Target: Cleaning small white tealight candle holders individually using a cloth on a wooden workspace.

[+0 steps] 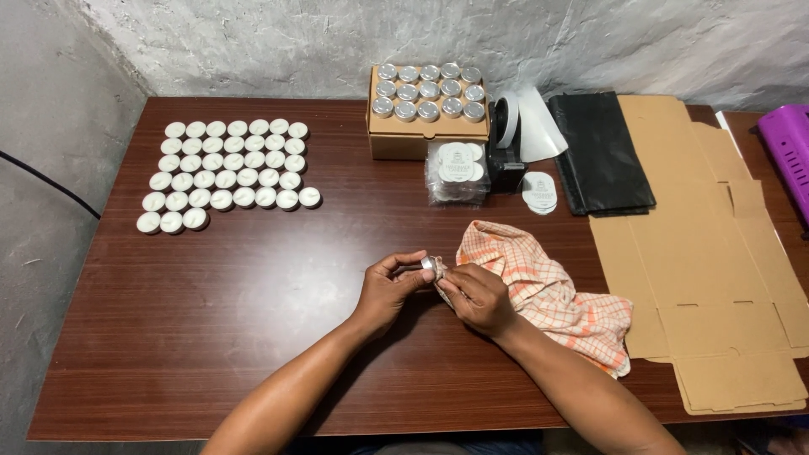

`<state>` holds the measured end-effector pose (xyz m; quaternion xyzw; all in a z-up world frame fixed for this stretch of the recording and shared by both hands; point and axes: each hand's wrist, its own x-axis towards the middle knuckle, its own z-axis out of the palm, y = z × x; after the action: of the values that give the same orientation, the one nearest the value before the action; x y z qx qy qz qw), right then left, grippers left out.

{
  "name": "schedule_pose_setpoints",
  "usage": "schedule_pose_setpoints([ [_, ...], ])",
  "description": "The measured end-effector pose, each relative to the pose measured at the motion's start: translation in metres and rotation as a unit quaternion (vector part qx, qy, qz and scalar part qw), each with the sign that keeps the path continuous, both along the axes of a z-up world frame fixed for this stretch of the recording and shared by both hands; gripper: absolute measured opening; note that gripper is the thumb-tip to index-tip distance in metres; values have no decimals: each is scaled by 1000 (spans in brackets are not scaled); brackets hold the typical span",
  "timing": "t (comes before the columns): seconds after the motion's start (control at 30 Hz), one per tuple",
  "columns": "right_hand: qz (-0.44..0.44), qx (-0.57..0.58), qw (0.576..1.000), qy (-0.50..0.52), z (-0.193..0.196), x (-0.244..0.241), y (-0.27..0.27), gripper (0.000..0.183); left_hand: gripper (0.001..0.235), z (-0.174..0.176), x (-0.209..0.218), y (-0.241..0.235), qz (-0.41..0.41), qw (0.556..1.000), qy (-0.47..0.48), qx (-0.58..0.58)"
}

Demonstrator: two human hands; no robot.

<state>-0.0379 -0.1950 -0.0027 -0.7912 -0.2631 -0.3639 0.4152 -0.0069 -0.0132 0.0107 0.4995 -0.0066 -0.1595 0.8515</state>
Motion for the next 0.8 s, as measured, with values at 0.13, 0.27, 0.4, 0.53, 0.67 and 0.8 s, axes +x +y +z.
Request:
schedule_pose_setpoints([
  [0.13, 7, -1, 1000, -21, 10, -2, 4, 6, 43, 1, 1, 1, -7, 1000, 8, 22],
  [0.27, 8, -2, 999, -37, 14, -3, 4, 7, 42, 6, 2, 4, -6, 999, -7, 52],
  [0.4, 21, 5, 998, -51, 22, -5, 5, 9, 41, 4, 1, 5, -46, 990, -72, 111],
  [0.53, 41, 30, 998, -33, 21, -3, 4, 11, 39, 11, -3, 6, -72, 984, -97, 130],
  [0.67, 65, 56, 996, 12, 22, -3, -1, 10, 35, 20, -10, 2, -109, 987, -75, 90],
  [0.8, 59, 76, 994, 44, 16, -1, -3, 14, 45, 19, -7, 3, -128, 991, -10, 36],
])
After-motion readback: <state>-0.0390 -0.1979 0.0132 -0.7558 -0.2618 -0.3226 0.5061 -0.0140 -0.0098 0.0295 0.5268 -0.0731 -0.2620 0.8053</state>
